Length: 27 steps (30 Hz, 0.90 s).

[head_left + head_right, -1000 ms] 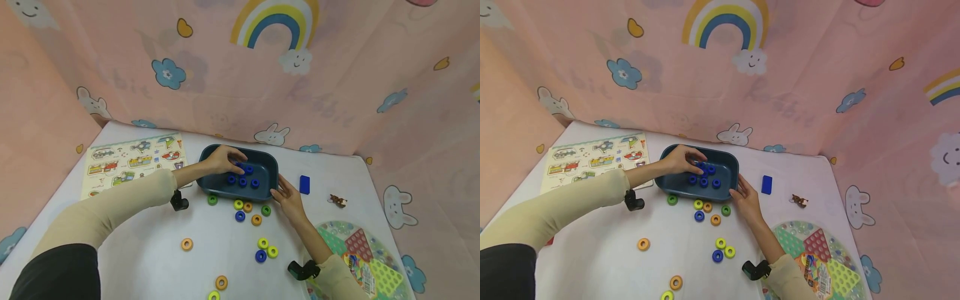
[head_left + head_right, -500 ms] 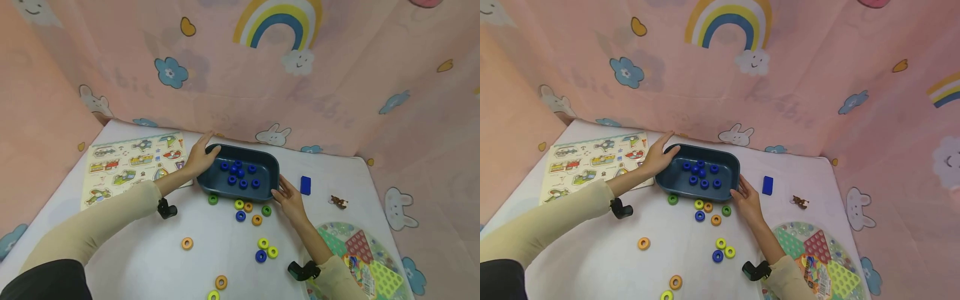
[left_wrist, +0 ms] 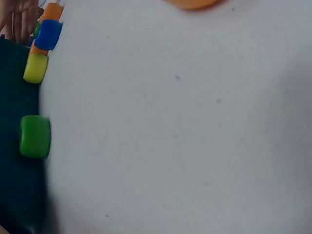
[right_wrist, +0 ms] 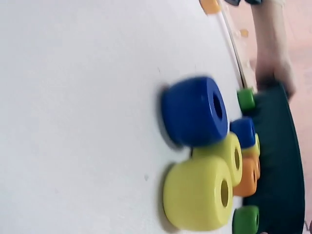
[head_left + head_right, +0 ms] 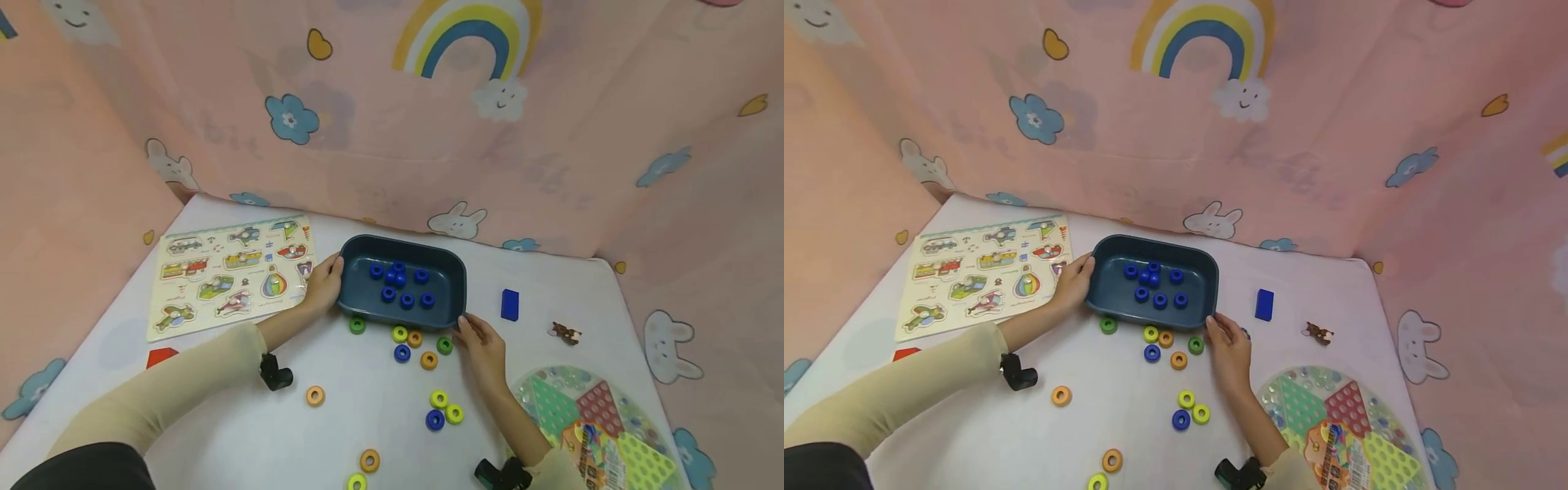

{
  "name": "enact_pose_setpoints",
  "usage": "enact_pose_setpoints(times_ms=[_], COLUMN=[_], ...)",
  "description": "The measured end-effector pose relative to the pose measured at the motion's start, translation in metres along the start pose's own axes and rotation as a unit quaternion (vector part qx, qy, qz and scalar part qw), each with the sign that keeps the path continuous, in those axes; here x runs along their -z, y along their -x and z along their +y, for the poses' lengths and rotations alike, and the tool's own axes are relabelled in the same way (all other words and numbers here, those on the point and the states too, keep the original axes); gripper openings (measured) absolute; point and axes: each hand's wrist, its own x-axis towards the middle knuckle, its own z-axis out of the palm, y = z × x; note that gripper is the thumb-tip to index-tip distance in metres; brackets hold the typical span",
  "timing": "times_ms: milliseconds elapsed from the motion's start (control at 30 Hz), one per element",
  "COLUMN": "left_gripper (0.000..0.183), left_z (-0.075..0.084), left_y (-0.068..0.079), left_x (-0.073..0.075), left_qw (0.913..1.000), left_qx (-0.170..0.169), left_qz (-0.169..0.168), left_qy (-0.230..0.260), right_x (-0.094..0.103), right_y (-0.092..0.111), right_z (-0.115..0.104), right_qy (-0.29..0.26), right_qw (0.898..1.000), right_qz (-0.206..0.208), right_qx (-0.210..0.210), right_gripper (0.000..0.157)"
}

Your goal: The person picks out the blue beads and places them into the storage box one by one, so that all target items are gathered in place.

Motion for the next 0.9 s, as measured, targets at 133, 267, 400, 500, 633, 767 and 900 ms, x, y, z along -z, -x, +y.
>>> enact_pose_setpoints(times_ms=[133,267,400,500,633,767,900], left_gripper=[0.04,0.041,0.042,0.041,0.041,0.041,0.041], left_z=[-0.002,-0.003,-0.002,-0.002,-0.002,-0.001,0.0], left_y=[0.001,0.001,0.002,0.002,0.002,0.002,0.002], left_x=[-0.002,-0.003,-0.004,-0.005,-0.005,-0.005,-0.005], left_qw=[0.9999,0.9997,0.9998,0.9999,0.9998,0.9998,0.9998], left_qx=[0.0,0.006,0.007,0.003,0.0,0.0,0.0], left_qz=[0.012,0.018,0.013,0.014,0.019,0.017,0.017], left_qy=[0.012,0.014,0.01,0.002,-0.005,-0.008,-0.008], right_x=[-0.005,-0.017,-0.032,-0.041,-0.048,-0.051,-0.051], right_y=[0.019,0.03,0.034,0.033,0.03,0.027,0.027], right_z=[-0.002,-0.001,0.003,0.005,0.007,0.009,0.008], right_qy=[0.007,0.077,0.221,0.307,0.336,0.329,0.32], right_qw=[0.999,0.986,0.938,0.899,0.884,0.888,0.894], right_qz=[-0.002,-0.099,-0.178,-0.193,-0.196,-0.198,-0.201], right_qx=[0.032,0.108,0.198,0.246,0.26,0.252,0.24], right_gripper=[0.028,0.023,0.033,0.04,0.037,0.034,0.032])
